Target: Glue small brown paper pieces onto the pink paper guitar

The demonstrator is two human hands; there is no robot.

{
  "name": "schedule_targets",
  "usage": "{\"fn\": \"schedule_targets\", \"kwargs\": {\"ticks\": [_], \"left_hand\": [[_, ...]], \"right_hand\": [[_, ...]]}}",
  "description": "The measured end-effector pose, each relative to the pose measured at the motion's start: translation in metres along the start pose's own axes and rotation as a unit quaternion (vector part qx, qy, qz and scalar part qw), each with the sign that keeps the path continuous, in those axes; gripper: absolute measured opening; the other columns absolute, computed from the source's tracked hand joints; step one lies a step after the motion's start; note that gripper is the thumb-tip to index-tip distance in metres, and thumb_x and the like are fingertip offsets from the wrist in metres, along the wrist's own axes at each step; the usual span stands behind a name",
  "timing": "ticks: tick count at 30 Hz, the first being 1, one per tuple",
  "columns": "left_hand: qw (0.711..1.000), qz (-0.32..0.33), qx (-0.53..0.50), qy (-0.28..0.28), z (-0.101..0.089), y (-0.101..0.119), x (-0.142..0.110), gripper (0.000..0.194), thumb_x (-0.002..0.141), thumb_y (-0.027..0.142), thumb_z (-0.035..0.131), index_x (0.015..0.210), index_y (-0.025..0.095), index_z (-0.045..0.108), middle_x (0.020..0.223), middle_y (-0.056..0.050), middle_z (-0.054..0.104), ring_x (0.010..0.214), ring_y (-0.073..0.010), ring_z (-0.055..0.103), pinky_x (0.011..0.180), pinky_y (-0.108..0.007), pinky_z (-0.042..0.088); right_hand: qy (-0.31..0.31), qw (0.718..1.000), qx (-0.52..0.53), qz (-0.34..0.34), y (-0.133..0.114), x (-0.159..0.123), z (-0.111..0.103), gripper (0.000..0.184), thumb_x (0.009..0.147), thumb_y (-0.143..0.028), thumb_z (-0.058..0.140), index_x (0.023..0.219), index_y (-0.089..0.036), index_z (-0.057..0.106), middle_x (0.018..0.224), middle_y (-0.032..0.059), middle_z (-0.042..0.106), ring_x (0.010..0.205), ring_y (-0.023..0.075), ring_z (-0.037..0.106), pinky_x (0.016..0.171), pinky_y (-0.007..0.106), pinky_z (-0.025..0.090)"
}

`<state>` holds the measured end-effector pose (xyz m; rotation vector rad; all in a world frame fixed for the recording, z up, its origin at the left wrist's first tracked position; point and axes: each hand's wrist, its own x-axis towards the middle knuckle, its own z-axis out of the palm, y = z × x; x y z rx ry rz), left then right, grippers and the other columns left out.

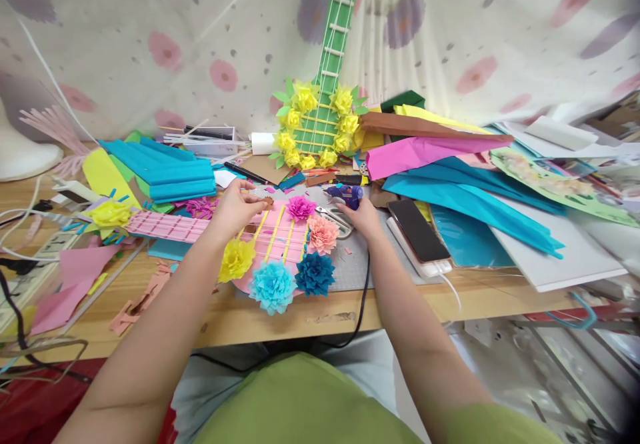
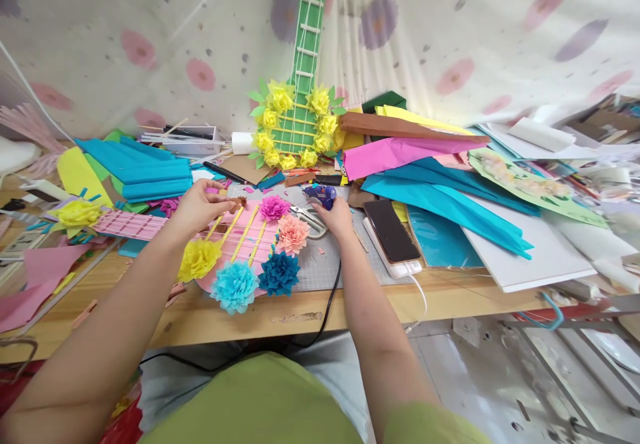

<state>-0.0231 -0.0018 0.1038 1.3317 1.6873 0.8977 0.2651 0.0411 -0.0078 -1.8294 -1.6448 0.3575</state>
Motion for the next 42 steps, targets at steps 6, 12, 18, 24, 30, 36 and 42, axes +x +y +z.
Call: {"fn": "schedule_targets", "kwargs": {"ticks": [6,12,18,24,30,36,42], "left_hand": [[0.996,-0.016,-0.045,0.075,0.001,-0.011,-0.002,0.058,0.057,0.017,0.079,0.102,0.021,0.042,0.077,-0.001,0.067,0.056,-0.0125,0.061,0.044,-0.019,0.041],[0.989,-0.058,-0.066,0.12,0.002,-0.015,-0.002,0.059,0.057,0.015,0.079,0.103,0.018,0.043,0.073,0.002,0.062,0.053,-0.0113,0.059,0.05,-0.022,0.045],[0.985,-0.047,-0.104,0.127,-0.006,-0.019,-0.001,0.058,0.059,0.017,0.077,0.105,0.017,0.042,0.073,0.001,0.065,0.048,-0.0098,0.056,0.048,-0.023,0.045],[0.984,-0.044,-0.116,0.127,-0.011,-0.029,0.0,0.06,0.058,0.022,0.079,0.107,0.017,0.045,0.081,-0.005,0.068,0.057,-0.0144,0.064,0.052,-0.025,0.049],[0.983,-0.033,-0.134,0.123,-0.013,-0.036,0.001,0.066,0.057,0.025,0.081,0.113,0.017,0.046,0.086,-0.008,0.07,0.062,-0.017,0.067,0.053,-0.026,0.051],[0.983,-0.037,-0.125,0.127,-0.012,-0.033,-0.004,0.067,0.055,0.025,0.081,0.113,0.017,0.048,0.085,-0.007,0.069,0.057,-0.0148,0.065,0.048,-0.023,0.048],[0.982,-0.036,-0.136,0.125,-0.012,-0.034,-0.004,0.068,0.056,0.023,0.081,0.115,0.017,0.047,0.087,-0.008,0.07,0.061,-0.016,0.067,0.051,-0.024,0.049]], "right_hand": [[-0.007,0.992,0.018,0.126,-0.013,0.001,-0.012,0.048,0.071,-0.053,0.065,0.092,-0.011,0.069,0.09,0.0158,0.071,0.088,0.0286,0.065,0.074,0.033,0.047],[-0.081,0.953,0.291,0.023,-0.058,-0.011,-0.034,0.052,0.067,-0.061,0.065,0.083,-0.012,0.066,0.06,0.0024,0.061,0.051,0.0123,0.05,0.052,0.026,0.04],[-0.244,0.924,0.264,-0.131,-0.114,-0.024,-0.035,0.047,0.071,-0.059,0.065,0.093,-0.017,0.069,0.077,0.0025,0.068,0.07,0.0157,0.059,0.063,0.026,0.046],[-0.261,0.933,0.196,-0.15,-0.121,-0.022,-0.022,0.047,0.075,-0.056,0.063,0.102,-0.019,0.068,0.095,0.005,0.071,0.087,0.022,0.064,0.077,0.031,0.049],[-0.255,0.937,0.178,-0.159,-0.122,-0.024,-0.023,0.043,0.077,-0.054,0.062,0.101,-0.019,0.068,0.097,0.0052,0.072,0.087,0.0217,0.064,0.078,0.032,0.049],[-0.259,0.936,0.174,-0.161,-0.124,-0.026,-0.025,0.043,0.077,-0.054,0.062,0.101,-0.019,0.068,0.095,0.0041,0.072,0.084,0.02,0.063,0.075,0.03,0.049],[-0.266,0.935,0.176,-0.156,-0.124,-0.025,-0.027,0.042,0.077,-0.055,0.062,0.099,-0.019,0.068,0.091,0.0037,0.072,0.079,0.0189,0.063,0.071,0.029,0.049]]}}
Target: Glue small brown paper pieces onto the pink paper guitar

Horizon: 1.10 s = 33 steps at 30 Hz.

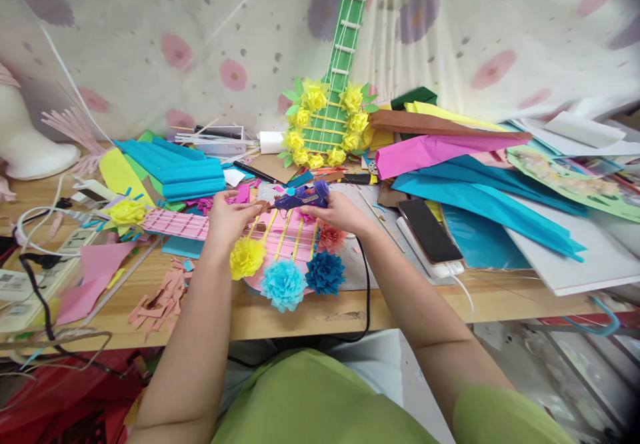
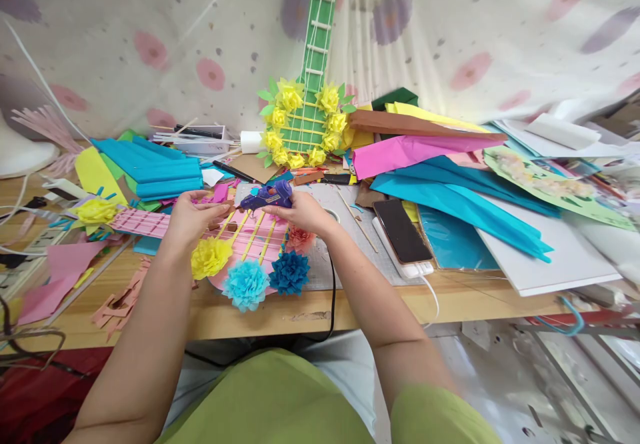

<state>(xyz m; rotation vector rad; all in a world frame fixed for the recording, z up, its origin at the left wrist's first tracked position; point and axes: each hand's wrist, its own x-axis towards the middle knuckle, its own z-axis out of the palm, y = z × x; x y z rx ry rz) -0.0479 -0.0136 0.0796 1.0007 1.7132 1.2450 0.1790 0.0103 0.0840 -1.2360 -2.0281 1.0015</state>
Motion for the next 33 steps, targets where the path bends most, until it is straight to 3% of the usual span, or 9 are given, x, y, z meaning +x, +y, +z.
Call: {"fn": "schedule_targets", "kwargs": {"ticks": [8,19,33], "left_hand": [[0.999,-0.029,0.02,-0.004,0.002,0.013,-0.011,0.068,0.059,0.022,0.08,0.116,0.017,0.045,0.091,-0.009,0.07,0.057,-0.0139,0.065,0.045,-0.02,0.043],[0.998,-0.045,-0.045,-0.01,0.007,0.025,-0.025,0.054,0.066,0.007,0.074,0.109,0.017,0.043,0.077,-0.004,0.068,0.06,-0.0167,0.068,0.051,-0.025,0.05],[0.999,-0.048,-0.017,-0.009,0.005,0.022,-0.022,0.058,0.064,0.011,0.075,0.112,0.016,0.044,0.079,-0.005,0.069,0.049,-0.014,0.063,0.046,-0.023,0.044]], "right_hand": [[0.008,1.0,-0.012,-0.01,-0.001,0.001,0.0,0.039,0.078,-0.052,0.063,0.1,-0.02,0.07,0.091,0.0029,0.072,0.082,0.0192,0.064,0.074,0.029,0.049],[0.012,1.0,-0.002,-0.021,0.001,0.002,-0.003,0.047,0.076,-0.057,0.062,0.105,-0.02,0.07,0.095,0.0031,0.073,0.085,0.0203,0.064,0.076,0.03,0.049],[0.004,0.999,0.006,-0.036,0.003,0.002,-0.004,0.046,0.077,-0.055,0.062,0.108,-0.022,0.069,0.102,0.0025,0.072,0.092,0.0218,0.065,0.083,0.032,0.049]]}}
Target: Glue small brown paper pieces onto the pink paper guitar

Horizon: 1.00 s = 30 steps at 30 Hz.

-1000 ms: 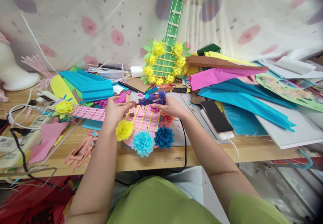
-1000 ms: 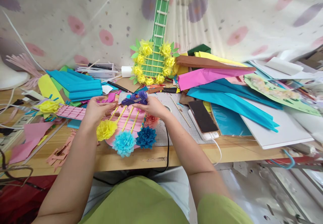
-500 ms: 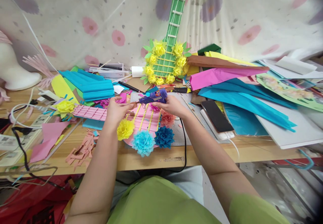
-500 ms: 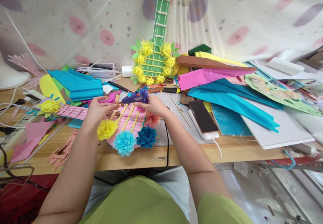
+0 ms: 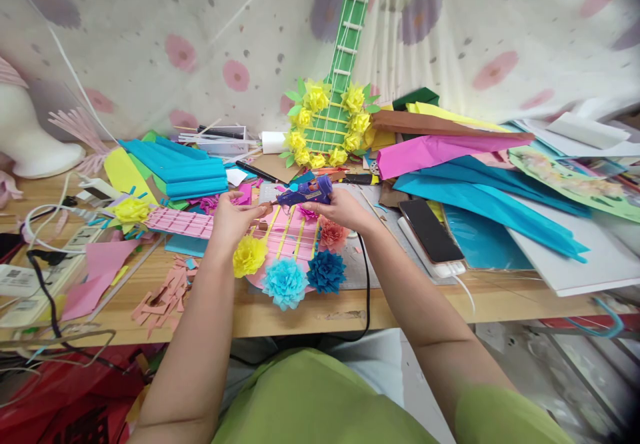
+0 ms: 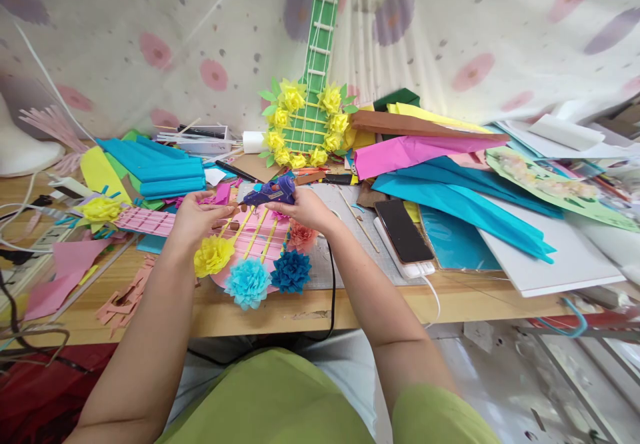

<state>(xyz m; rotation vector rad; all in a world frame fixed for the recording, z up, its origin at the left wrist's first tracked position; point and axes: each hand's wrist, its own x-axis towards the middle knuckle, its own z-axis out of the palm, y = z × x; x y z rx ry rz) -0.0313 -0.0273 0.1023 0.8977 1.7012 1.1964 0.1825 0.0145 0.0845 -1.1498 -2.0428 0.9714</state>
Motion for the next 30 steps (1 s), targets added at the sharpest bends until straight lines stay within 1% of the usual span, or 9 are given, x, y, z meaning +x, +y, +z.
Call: {"fn": "schedule_targets", "kwargs": {"ticks": [3,5,8,12,16,20,22,27,30], "left_hand": [[1.0,0.0,0.01,0.002,0.0,0.0,0.0,0.063,0.06,0.013,0.078,0.114,0.016,0.045,0.08,-0.004,0.069,0.051,-0.0146,0.063,0.048,-0.024,0.044],[1.0,0.002,0.018,0.0,-0.001,0.001,0.0,0.065,0.059,0.014,0.079,0.114,0.016,0.045,0.08,-0.004,0.069,0.051,-0.0149,0.063,0.049,-0.025,0.045],[1.0,0.002,0.024,-0.006,-0.001,0.0,0.0,0.063,0.06,0.015,0.078,0.114,0.016,0.045,0.081,-0.005,0.069,0.051,-0.0147,0.063,0.049,-0.025,0.045],[1.0,0.013,0.022,-0.008,-0.002,-0.005,0.005,0.062,0.061,0.016,0.078,0.113,0.015,0.044,0.083,-0.006,0.069,0.051,-0.0137,0.063,0.049,-0.024,0.044],[0.999,0.031,0.012,-0.003,-0.004,-0.015,0.014,0.062,0.061,0.018,0.079,0.112,0.017,0.043,0.086,-0.007,0.069,0.06,-0.0154,0.067,0.054,-0.024,0.048],[1.0,0.031,-0.003,-0.001,-0.003,-0.016,0.016,0.064,0.06,0.018,0.08,0.112,0.018,0.043,0.087,-0.007,0.07,0.069,-0.018,0.07,0.06,-0.027,0.051],[1.0,0.028,0.0,0.0,-0.003,-0.014,0.013,0.064,0.06,0.019,0.08,0.112,0.018,0.043,0.087,-0.007,0.07,0.069,-0.0183,0.07,0.059,-0.026,0.05],[1.0,0.015,0.011,0.001,-0.003,-0.008,0.007,0.061,0.063,0.02,0.078,0.114,0.018,0.044,0.092,-0.01,0.07,0.065,-0.0183,0.069,0.049,-0.023,0.045],[1.0,0.014,-0.011,-0.006,-0.002,-0.007,0.007,0.06,0.064,0.016,0.076,0.114,0.017,0.043,0.09,-0.009,0.07,0.066,-0.0179,0.069,0.051,-0.024,0.047]], "right_hand": [[-0.001,1.0,-0.008,0.004,-0.001,0.0,0.0,0.044,0.078,-0.055,0.061,0.106,-0.022,0.07,0.1,0.0022,0.073,0.09,0.0213,0.065,0.082,0.032,0.05],[0.001,1.0,-0.007,0.009,-0.002,0.0,0.0,0.045,0.077,-0.056,0.061,0.106,-0.023,0.07,0.099,0.0023,0.073,0.089,0.0211,0.065,0.08,0.031,0.05],[0.004,1.0,0.0,0.006,-0.002,0.001,0.0,0.048,0.076,-0.056,0.062,0.109,-0.022,0.069,0.101,0.003,0.073,0.089,0.021,0.065,0.079,0.031,0.05],[0.011,1.0,0.007,-0.014,-0.003,0.0,-0.002,0.043,0.078,-0.054,0.06,0.107,-0.022,0.07,0.101,0.0027,0.072,0.091,0.0203,0.064,0.081,0.032,0.05],[-0.002,1.0,0.001,-0.002,-0.005,-0.003,-0.004,0.043,0.077,-0.056,0.061,0.1,-0.021,0.071,0.095,0.0031,0.073,0.088,0.0206,0.064,0.079,0.031,0.05],[-0.014,1.0,-0.004,0.004,-0.006,-0.004,-0.003,0.048,0.076,-0.058,0.062,0.103,-0.02,0.07,0.094,0.0035,0.073,0.088,0.0213,0.064,0.08,0.032,0.049],[-0.013,1.0,-0.008,0.001,-0.006,-0.003,-0.002,0.047,0.076,-0.058,0.061,0.103,-0.02,0.07,0.095,0.0034,0.073,0.089,0.0214,0.064,0.08,0.031,0.049],[-0.011,1.0,-0.022,0.009,-0.004,-0.002,-0.001,0.045,0.076,-0.056,0.062,0.102,-0.02,0.07,0.094,0.0034,0.072,0.086,0.0216,0.065,0.078,0.032,0.049],[-0.014,0.999,-0.027,0.016,-0.004,-0.003,-0.001,0.045,0.076,-0.054,0.063,0.104,-0.02,0.07,0.095,0.004,0.072,0.087,0.0224,0.064,0.078,0.033,0.049]]}}
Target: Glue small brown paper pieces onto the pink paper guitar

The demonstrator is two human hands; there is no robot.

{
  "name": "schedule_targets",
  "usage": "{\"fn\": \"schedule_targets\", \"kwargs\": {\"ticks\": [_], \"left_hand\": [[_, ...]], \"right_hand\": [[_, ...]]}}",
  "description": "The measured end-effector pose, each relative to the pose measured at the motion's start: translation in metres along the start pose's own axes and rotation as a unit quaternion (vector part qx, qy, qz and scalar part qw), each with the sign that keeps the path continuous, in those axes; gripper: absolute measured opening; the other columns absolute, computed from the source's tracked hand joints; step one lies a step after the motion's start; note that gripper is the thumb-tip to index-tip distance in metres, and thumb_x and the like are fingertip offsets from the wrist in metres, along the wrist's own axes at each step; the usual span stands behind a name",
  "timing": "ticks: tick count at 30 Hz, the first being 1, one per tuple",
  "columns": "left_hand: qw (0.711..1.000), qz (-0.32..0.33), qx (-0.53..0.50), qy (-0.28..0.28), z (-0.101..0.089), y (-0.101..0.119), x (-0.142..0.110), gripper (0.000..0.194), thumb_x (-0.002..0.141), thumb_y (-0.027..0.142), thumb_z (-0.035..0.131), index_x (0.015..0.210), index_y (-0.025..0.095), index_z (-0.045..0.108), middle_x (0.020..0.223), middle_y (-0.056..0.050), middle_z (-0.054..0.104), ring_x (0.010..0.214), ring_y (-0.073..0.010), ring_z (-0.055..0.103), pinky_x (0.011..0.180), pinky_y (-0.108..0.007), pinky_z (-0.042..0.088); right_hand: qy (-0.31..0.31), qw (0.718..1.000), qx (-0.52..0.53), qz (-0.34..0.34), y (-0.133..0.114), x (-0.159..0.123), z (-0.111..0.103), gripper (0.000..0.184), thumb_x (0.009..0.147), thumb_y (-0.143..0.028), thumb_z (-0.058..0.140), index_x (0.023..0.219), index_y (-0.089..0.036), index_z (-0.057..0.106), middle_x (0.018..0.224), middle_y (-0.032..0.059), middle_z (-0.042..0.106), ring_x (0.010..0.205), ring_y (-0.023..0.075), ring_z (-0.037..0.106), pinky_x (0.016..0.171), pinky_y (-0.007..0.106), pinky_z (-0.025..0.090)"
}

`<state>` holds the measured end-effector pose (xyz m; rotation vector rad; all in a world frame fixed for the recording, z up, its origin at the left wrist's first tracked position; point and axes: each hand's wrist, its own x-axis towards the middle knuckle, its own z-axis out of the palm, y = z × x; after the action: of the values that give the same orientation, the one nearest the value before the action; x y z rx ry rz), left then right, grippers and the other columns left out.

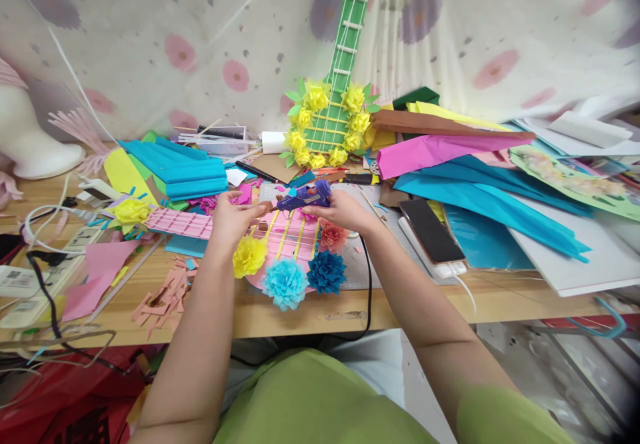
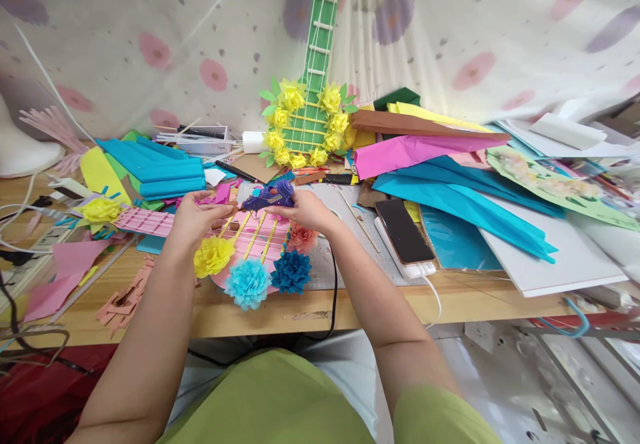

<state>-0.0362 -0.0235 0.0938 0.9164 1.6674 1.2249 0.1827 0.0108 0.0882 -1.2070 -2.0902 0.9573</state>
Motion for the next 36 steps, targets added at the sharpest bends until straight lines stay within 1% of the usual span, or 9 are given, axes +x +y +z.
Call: {"fn": "schedule_targets", "kwargs": {"ticks": [8,13,17,20,25,28,33,35,36], "left_hand": [[1.0,-0.004,-0.004,-0.025,-0.004,-0.002,0.007,0.06,0.059,0.018,0.081,0.108,0.02,0.046,0.088,-0.007,0.07,0.069,-0.0189,0.071,0.057,-0.025,0.051],[0.994,-0.013,-0.052,-0.093,-0.01,0.013,0.011,0.049,0.061,0.012,0.078,0.099,0.019,0.048,0.083,-0.004,0.072,0.075,-0.0177,0.071,0.063,-0.025,0.052],[0.986,0.004,-0.091,-0.139,-0.015,0.028,0.02,0.046,0.062,0.006,0.074,0.098,0.019,0.049,0.081,-0.003,0.072,0.079,-0.0173,0.072,0.068,-0.026,0.053],[0.984,0.03,-0.08,-0.157,-0.012,0.036,0.027,0.047,0.063,0.006,0.073,0.1,0.02,0.048,0.079,-0.003,0.072,0.078,-0.0181,0.072,0.067,-0.027,0.053],[0.979,0.073,0.014,-0.192,0.002,0.043,0.037,0.058,0.06,0.008,0.075,0.109,0.018,0.046,0.077,-0.004,0.072,0.08,-0.0228,0.071,0.062,-0.028,0.051],[0.965,0.116,0.086,-0.221,0.008,0.044,0.047,0.07,0.062,0.011,0.073,0.123,0.017,0.04,0.076,-0.004,0.072,0.079,-0.0225,0.071,0.06,-0.028,0.05],[0.902,0.214,0.254,-0.276,0.016,0.048,0.063,0.087,0.067,0.015,0.071,0.142,0.018,0.028,0.086,-0.008,0.072,0.076,-0.0208,0.069,0.063,-0.028,0.049],[0.862,0.268,0.321,-0.287,0.021,0.052,0.068,0.091,0.068,0.018,0.072,0.146,0.02,0.025,0.104,-0.012,0.07,0.076,-0.02,0.069,0.067,-0.03,0.05],[0.841,0.292,0.349,-0.292,0.025,0.055,0.07,0.093,0.068,0.019,0.072,0.147,0.021,0.023,0.114,-0.014,0.067,0.076,-0.0195,0.069,0.069,-0.03,0.049]], "right_hand": [[0.015,1.0,0.022,-0.013,0.007,-0.005,-0.01,0.04,0.076,-0.051,0.064,0.101,-0.02,0.07,0.098,0.0038,0.072,0.088,0.0208,0.064,0.08,0.031,0.049],[0.133,0.988,0.035,0.066,0.035,-0.014,-0.029,0.047,0.071,-0.059,0.063,0.085,-0.014,0.069,0.074,0.0066,0.069,0.065,0.0168,0.06,0.059,0.027,0.045],[0.269,0.951,0.047,0.144,0.073,-0.019,-0.038,0.055,0.068,-0.065,0.06,0.078,-0.011,0.068,0.064,0.007,0.066,0.053,0.014,0.054,0.052,0.026,0.041],[0.323,0.923,-0.008,0.21,0.102,-0.018,-0.033,0.053,0.068,-0.061,0.063,0.084,-0.012,0.07,0.074,0.0102,0.07,0.067,0.0202,0.063,0.063,0.029,0.046],[0.285,0.908,-0.116,0.283,0.126,-0.014,-0.019,0.049,0.074,-0.056,0.061,0.095,-0.012,0.068,0.093,0.0159,0.071,0.09,0.0291,0.065,0.077,0.036,0.047],[0.304,0.915,-0.124,0.235,0.123,-0.016,-0.019,0.055,0.072,-0.054,0.065,0.11,-0.014,0.06,0.102,0.0151,0.068,0.096,0.0279,0.063,0.082,0.038,0.047],[0.447,0.88,-0.14,0.079,0.082,-0.014,-0.028,0.057,0.072,-0.045,0.065,0.117,-0.014,0.049,0.111,0.0151,0.061,0.107,0.0259,0.056,0.096,0.042,0.043],[0.411,0.907,-0.081,0.033,0.056,-0.005,-0.027,0.052,0.075,-0.044,0.063,0.116,-0.018,0.047,0.106,0.0113,0.062,0.1,0.0229,0.06,0.091,0.04,0.046],[0.363,0.931,-0.039,0.019,0.044,0.002,-0.025,0.05,0.076,-0.042,0.063,0.117,-0.02,0.045,0.101,0.0087,0.064,0.095,0.021,0.062,0.088,0.039,0.048]]}}
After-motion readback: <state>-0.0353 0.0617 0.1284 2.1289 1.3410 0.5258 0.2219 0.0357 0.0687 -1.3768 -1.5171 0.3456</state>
